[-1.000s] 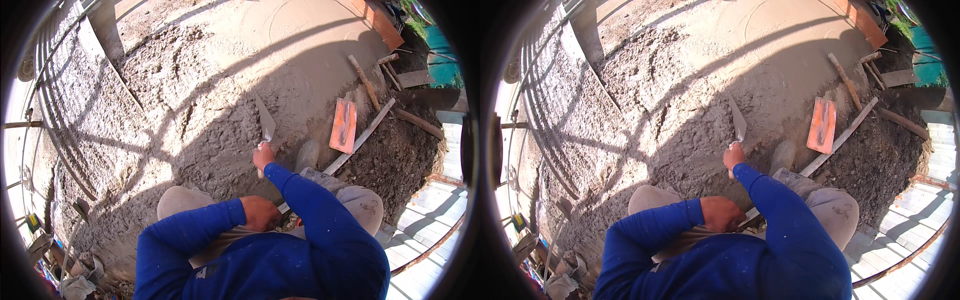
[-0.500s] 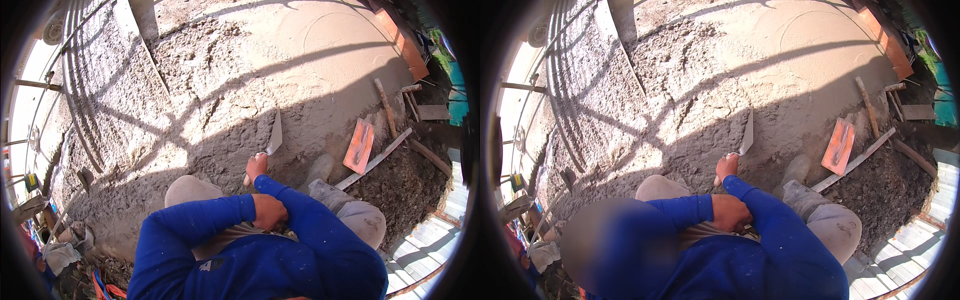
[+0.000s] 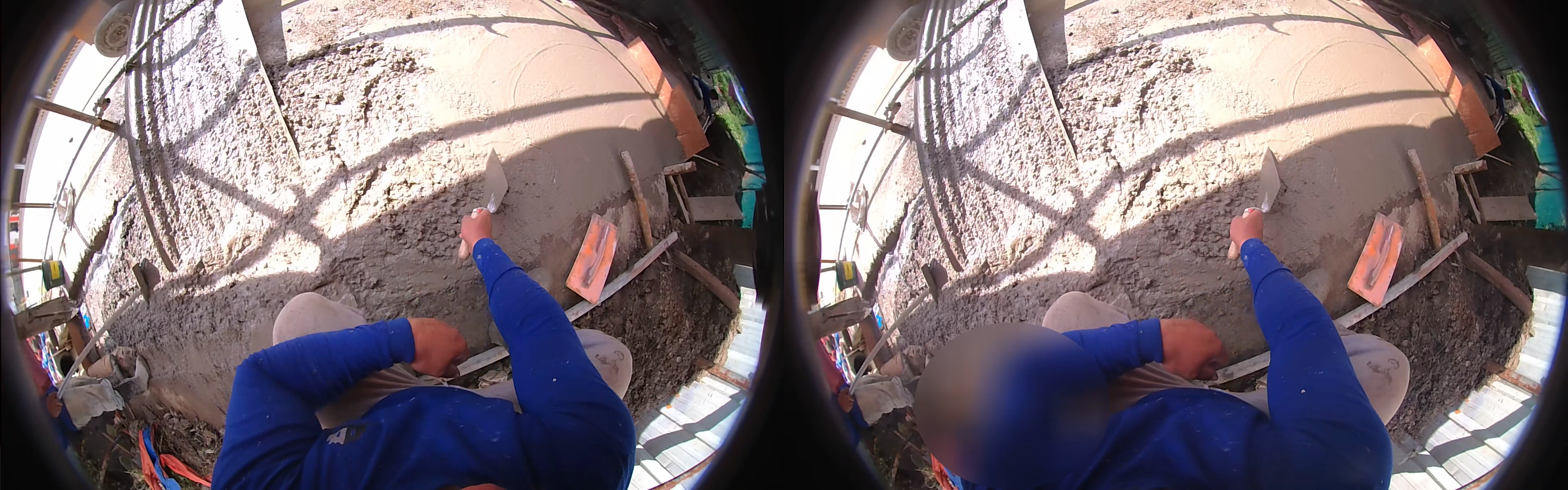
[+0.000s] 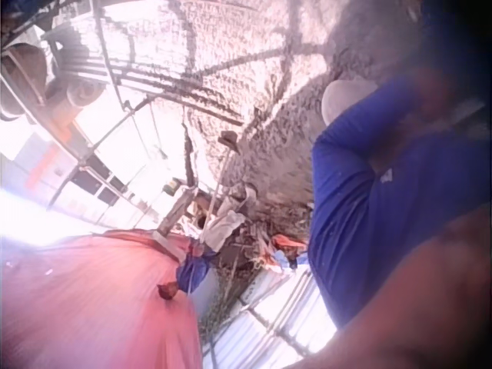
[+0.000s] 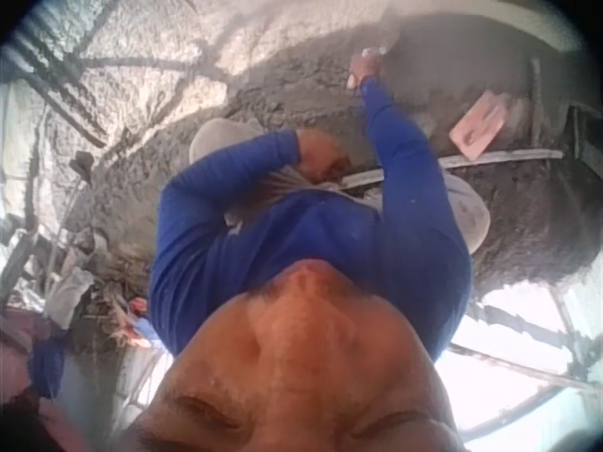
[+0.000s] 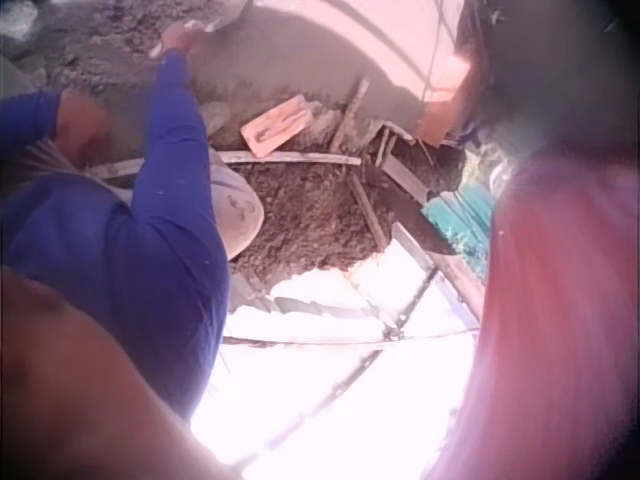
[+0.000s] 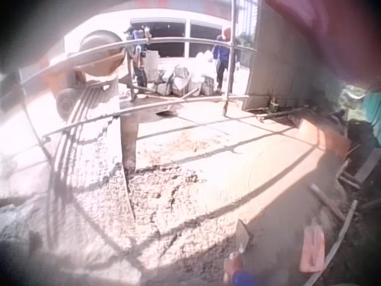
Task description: The person applies and smooths wet cement onto a curved wall surface using a trowel and a float. They repeatedly spread the material, level the surface, and refine edges while working on scaffolding.
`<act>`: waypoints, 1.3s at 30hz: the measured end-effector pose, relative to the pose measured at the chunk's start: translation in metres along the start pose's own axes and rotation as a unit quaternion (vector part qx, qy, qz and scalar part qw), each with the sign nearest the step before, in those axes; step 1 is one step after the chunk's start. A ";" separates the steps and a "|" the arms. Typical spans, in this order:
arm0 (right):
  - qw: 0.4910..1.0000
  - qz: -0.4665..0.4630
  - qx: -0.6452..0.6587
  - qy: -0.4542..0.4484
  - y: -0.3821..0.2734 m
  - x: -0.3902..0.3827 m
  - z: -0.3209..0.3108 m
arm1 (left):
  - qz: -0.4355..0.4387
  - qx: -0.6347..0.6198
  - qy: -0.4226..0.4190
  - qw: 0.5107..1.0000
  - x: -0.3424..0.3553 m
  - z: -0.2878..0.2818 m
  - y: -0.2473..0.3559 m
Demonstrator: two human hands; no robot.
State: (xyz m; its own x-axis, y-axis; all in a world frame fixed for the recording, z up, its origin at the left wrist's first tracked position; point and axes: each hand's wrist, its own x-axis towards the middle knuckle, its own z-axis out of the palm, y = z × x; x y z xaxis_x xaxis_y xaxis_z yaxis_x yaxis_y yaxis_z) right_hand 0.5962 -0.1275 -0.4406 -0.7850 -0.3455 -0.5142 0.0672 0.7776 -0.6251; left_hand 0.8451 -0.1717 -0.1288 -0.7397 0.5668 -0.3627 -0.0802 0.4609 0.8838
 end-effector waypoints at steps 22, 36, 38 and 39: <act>0.861 -0.276 -0.399 -0.151 -0.063 -0.067 -0.062 | -0.017 -0.004 0.067 0.998 -0.007 0.012 -0.038; 0.813 -0.254 -0.508 -0.124 -0.114 0.030 -0.071 | -0.026 -0.041 0.051 0.998 0.015 0.005 -0.023; 0.835 -0.228 -0.493 -0.091 -0.113 0.055 -0.083 | -0.035 -0.034 0.057 0.997 0.017 0.004 -0.027; 0.847 -0.218 -0.479 -0.078 -0.111 0.065 -0.091 | -0.042 -0.027 0.060 0.997 0.018 0.003 -0.029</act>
State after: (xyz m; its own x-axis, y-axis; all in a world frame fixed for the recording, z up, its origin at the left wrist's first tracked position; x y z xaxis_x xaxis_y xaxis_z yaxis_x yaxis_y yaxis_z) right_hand 0.4819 -0.1883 -0.3514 -0.5110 -0.7166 -0.4748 -0.7970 0.6019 -0.0507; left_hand 0.8362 -0.1721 -0.1616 -0.8033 0.4398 -0.4016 -0.1790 0.4649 0.8671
